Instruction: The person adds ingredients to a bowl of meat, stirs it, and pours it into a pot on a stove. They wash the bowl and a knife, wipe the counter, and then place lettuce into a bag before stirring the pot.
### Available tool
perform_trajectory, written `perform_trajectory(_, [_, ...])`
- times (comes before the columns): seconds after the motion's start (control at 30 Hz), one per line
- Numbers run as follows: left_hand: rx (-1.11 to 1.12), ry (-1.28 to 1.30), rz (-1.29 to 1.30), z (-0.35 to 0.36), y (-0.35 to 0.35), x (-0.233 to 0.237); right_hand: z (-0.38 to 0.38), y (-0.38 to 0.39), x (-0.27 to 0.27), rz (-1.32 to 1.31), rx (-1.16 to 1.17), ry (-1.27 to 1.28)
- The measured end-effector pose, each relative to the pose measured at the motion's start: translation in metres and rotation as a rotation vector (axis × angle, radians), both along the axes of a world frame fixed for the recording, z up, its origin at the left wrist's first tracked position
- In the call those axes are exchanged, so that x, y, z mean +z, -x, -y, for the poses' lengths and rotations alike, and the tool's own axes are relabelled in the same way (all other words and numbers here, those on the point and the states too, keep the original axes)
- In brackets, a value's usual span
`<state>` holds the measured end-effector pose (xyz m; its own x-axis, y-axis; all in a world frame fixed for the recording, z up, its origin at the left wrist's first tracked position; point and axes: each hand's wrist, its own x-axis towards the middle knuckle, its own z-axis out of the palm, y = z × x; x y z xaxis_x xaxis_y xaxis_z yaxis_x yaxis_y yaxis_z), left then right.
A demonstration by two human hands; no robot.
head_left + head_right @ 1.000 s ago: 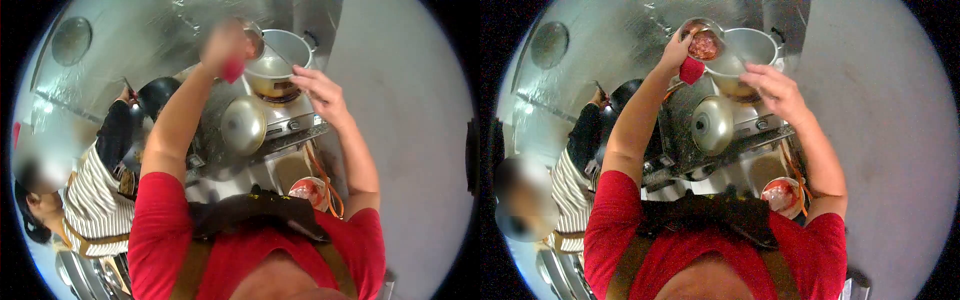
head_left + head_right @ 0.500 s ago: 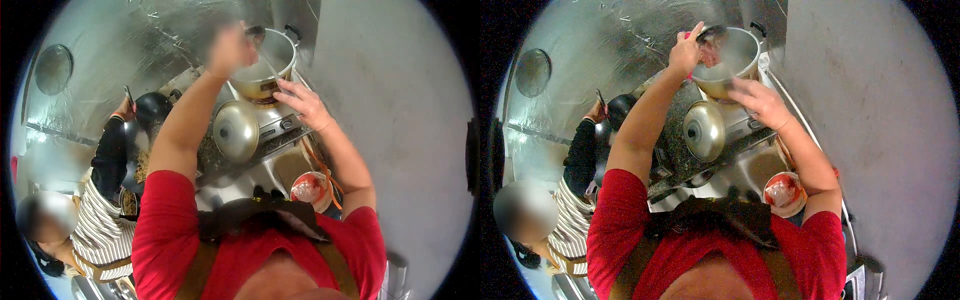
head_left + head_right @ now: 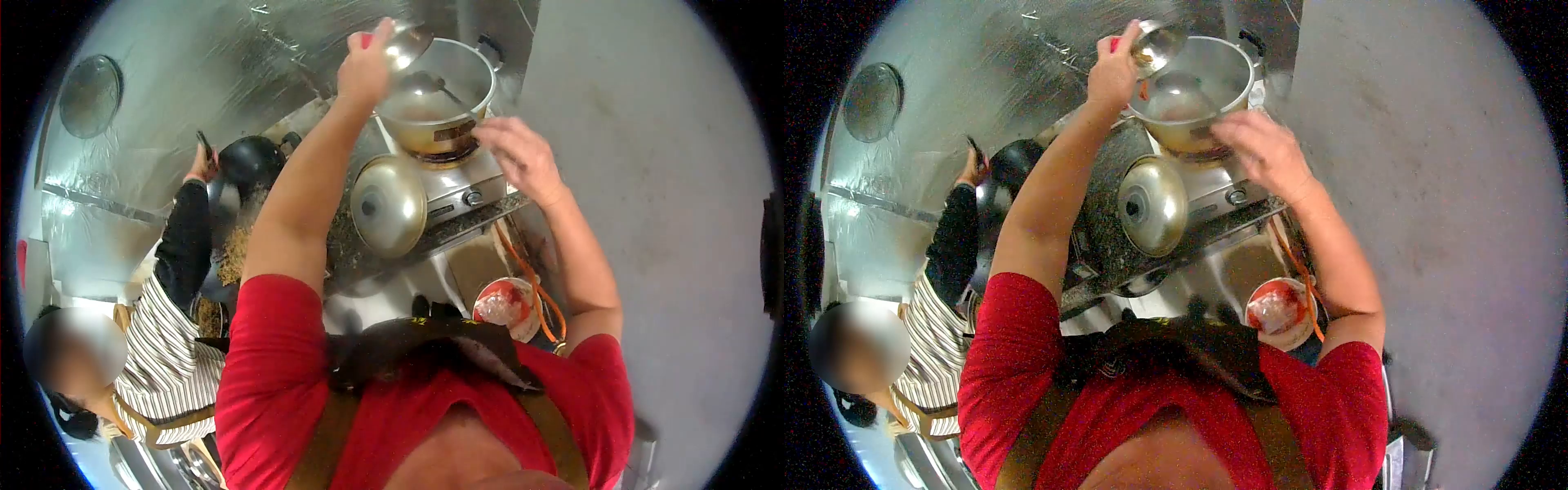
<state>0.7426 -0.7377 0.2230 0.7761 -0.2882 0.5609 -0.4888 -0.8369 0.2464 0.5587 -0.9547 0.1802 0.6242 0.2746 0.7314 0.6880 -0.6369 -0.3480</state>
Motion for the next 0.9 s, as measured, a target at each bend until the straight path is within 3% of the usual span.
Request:
perform_trajectory(0.07, [0.036,0.08,0.138,-0.008,-0.004,-0.009,0.003,-0.013,-0.002,-0.046,-0.11,-0.169])
perform_trajectory(0.13, [0.134,0.292,0.003,-0.019,-0.041,-0.032,0.008,-0.036,-0.008,-0.115,-0.212,-0.341])
perform_trajectory(0.2, [0.088,0.624,-0.294,-0.031,-0.049,-0.04,0.011,-0.066,-0.019,-0.208,-0.301,-0.517])
perform_trajectory(0.27, [0.086,0.905,-0.539,-0.039,-0.049,-0.043,0.014,-0.09,-0.026,-0.2,-0.397,-0.426])
perform_trajectory(0.37, [-0.103,1.23,-0.877,-0.05,-0.014,-0.031,0.017,-0.113,-0.033,-0.178,-0.463,-0.33])
perform_trajectory(0.43, [-0.134,1.198,-0.929,-0.061,-0.008,-0.036,0.024,-0.132,-0.045,-0.178,-0.488,-0.286])
perform_trajectory(0.6, [-0.179,1.038,-0.853,-0.079,-0.006,-0.05,0.016,-0.137,-0.037,-0.479,-0.477,-0.783])
perform_trajectory(0.7, [-0.202,1.137,-0.703,-0.075,-0.005,-0.052,0.023,-0.143,-0.038,-0.465,-0.458,-1.0])
perform_trajectory(0.8, [-0.278,1.219,-0.697,-0.075,-0.01,-0.049,0.023,-0.136,-0.022,-0.412,-0.418,-1.049])
perform_trajectory(0.9, [-0.21,1.155,-0.665,-0.064,-0.013,-0.051,0.031,-0.139,-0.009,-0.383,-0.382,-1.075])
